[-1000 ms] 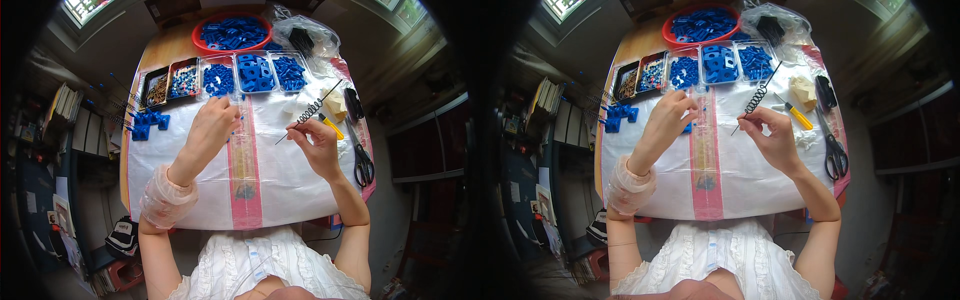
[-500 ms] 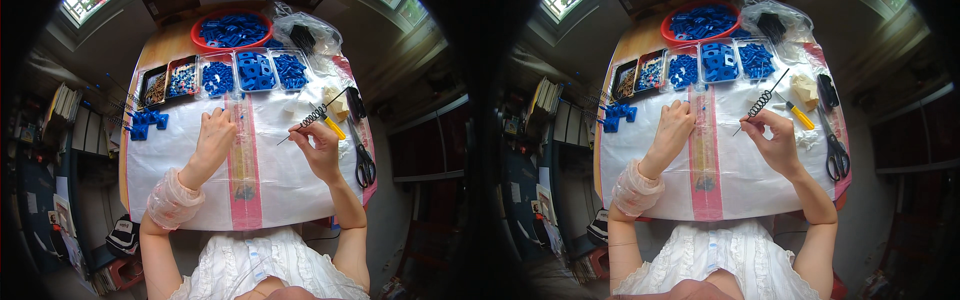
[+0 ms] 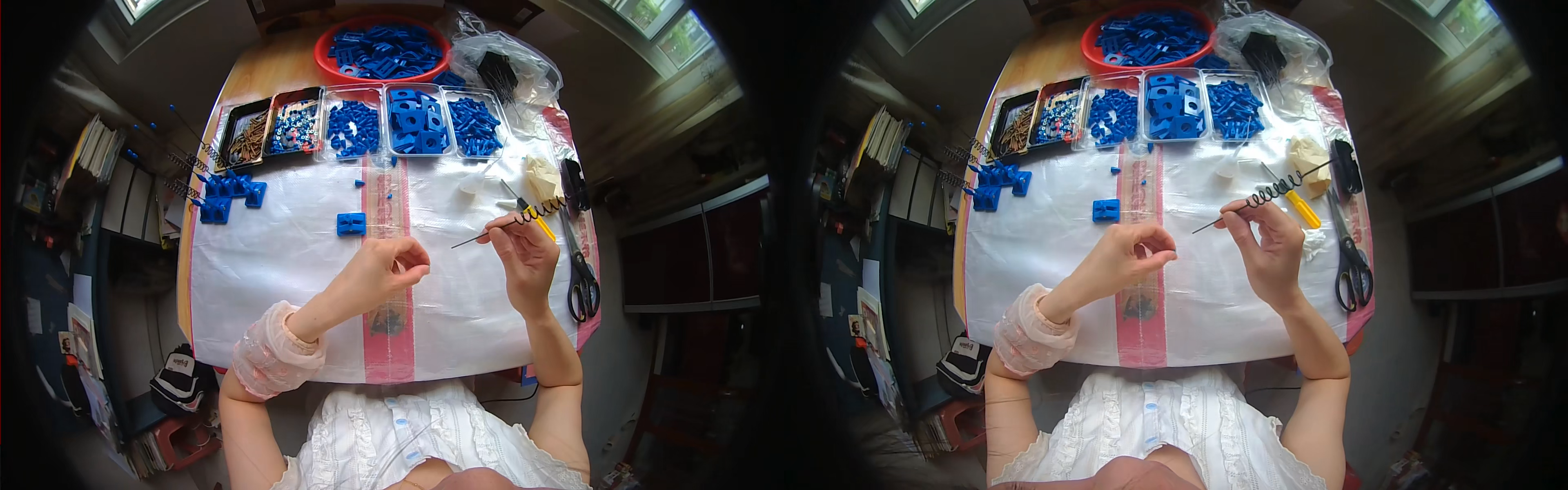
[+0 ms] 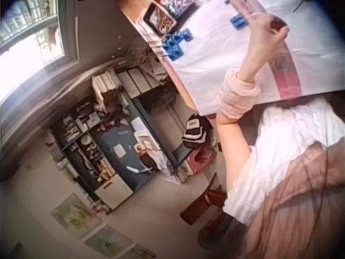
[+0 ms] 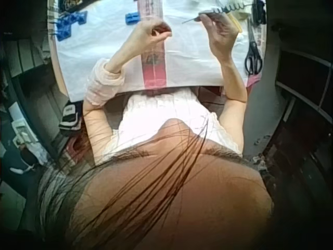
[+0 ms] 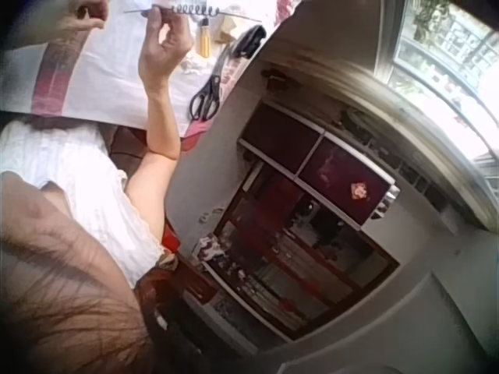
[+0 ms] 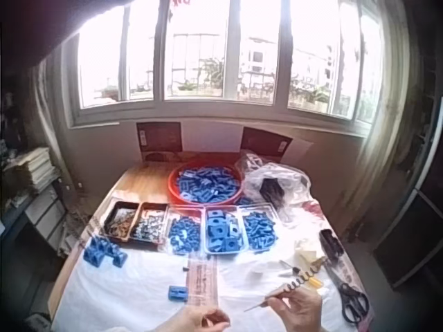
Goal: Assembling mechanical components involving blue plastic housings, metal springs, and pins on a table.
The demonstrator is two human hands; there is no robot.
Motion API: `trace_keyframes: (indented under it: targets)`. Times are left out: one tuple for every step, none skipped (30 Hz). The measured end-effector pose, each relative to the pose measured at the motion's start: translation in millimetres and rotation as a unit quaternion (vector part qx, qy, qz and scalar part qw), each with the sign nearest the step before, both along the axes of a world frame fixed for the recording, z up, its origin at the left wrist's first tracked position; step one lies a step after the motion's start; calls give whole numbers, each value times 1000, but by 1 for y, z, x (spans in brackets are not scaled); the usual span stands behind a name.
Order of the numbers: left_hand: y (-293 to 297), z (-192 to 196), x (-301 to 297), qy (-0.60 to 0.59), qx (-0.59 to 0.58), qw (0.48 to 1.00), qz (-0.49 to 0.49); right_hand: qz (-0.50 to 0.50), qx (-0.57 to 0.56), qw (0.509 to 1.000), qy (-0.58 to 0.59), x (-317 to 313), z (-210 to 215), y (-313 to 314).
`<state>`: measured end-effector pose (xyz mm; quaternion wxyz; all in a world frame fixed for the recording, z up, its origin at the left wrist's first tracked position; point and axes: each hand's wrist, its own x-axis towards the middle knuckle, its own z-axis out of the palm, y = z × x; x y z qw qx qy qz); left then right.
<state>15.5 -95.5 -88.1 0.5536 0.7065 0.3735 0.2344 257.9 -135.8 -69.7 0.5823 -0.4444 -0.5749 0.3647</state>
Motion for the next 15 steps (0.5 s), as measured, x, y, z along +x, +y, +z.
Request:
trace_keyframes:
  targets:
    - [-3,-7,2,-34,-47,998,3,6,3,1000,1,-1,1,-1]
    - [-5,-14,3,-95,-108,989,15,11,5,1000,2,-1,3,-1]
    - [-6,-16,5,-110,-126,986,9,14,7,1000,2,-1,4,-3]
    - [-6,-17,6,-125,-143,982,3,19,8,1000,0,-1,3,-4]
    - [-6,-19,7,-140,-160,977,-3,23,10,1000,-2,-1,3,-5]
    - [-7,-22,8,-155,-170,973,0,29,12,1000,-2,-2,3,-6]
    - [-8,-27,9,-169,-179,969,3,33,14,999,1,-3,3,-6]
    - [-9,-30,9,-183,-189,965,7,37,16,999,4,-4,3,-6]
    - [-9,-31,9,-191,-206,960,10,39,18,999,7,-5,2,-7]
    - [-9,-32,9,-198,-224,954,13,41,25,999,14,-5,0,-7]
    - [-8,-33,9,-206,-242,948,16,39,25,999,14,-5,-1,-7]
    - [-8,-35,9,-223,-258,940,21,38,25,999,16,-6,-1,-7]
    - [-8,-37,10,-240,-273,931,26,37,25,999,17,-7,-2,-7]
    - [-9,-40,10,-256,-289,922,31,37,30,999,12,-7,-2,-7]
    - [-9,-42,11,-269,-305,913,33,38,35,999,9,-8,-2,-7]
